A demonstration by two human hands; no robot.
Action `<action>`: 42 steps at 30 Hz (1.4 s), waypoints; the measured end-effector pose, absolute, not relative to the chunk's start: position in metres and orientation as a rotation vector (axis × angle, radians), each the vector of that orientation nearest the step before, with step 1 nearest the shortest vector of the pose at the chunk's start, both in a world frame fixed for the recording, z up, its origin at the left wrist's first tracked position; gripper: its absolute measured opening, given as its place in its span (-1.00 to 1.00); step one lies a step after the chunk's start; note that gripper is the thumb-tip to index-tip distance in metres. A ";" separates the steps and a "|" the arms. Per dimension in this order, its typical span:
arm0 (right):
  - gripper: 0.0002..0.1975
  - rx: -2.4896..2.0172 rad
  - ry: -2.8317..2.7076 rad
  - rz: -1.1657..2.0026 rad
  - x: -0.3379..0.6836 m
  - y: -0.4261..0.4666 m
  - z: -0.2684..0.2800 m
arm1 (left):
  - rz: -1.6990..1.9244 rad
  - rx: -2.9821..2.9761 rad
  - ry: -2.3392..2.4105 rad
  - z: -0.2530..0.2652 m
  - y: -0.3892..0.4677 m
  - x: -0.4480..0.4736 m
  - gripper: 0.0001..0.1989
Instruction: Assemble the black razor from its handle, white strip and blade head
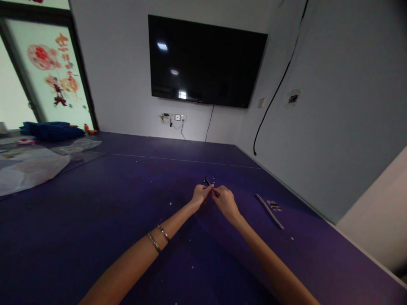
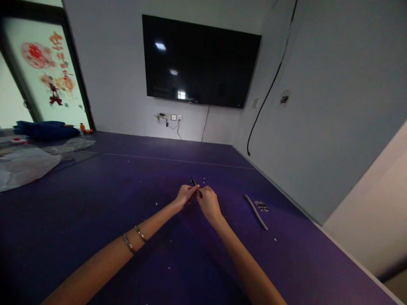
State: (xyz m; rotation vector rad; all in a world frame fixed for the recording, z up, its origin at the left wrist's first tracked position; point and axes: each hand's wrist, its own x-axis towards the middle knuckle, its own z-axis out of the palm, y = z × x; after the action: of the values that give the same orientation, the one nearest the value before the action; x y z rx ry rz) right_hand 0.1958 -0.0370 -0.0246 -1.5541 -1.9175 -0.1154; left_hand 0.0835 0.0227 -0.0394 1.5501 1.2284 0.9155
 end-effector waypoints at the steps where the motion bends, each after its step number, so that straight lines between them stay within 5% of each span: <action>1: -0.82 -1.556 -1.928 -0.122 0.194 -0.038 -0.024 | 0.911 1.562 1.235 -0.040 0.024 0.082 -0.57; 23: -0.74 -1.698 -1.804 0.136 0.274 -0.060 -0.042 | 0.238 2.134 1.467 -0.025 0.087 0.011 -0.69; 35: -0.51 -1.861 -1.841 0.013 0.304 -0.082 -0.049 | 0.078 2.384 1.567 -0.034 0.094 0.017 -0.82; 42: -0.62 -1.940 -1.791 0.007 0.323 -0.082 -0.042 | 0.121 2.401 1.604 -0.035 0.084 0.011 -0.72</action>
State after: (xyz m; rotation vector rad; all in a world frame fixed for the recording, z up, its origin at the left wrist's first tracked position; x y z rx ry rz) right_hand 0.3234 -0.0824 -0.0421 -1.9402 -1.7911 0.0071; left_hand 0.0113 0.0842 -0.0349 2.4008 1.6039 0.1209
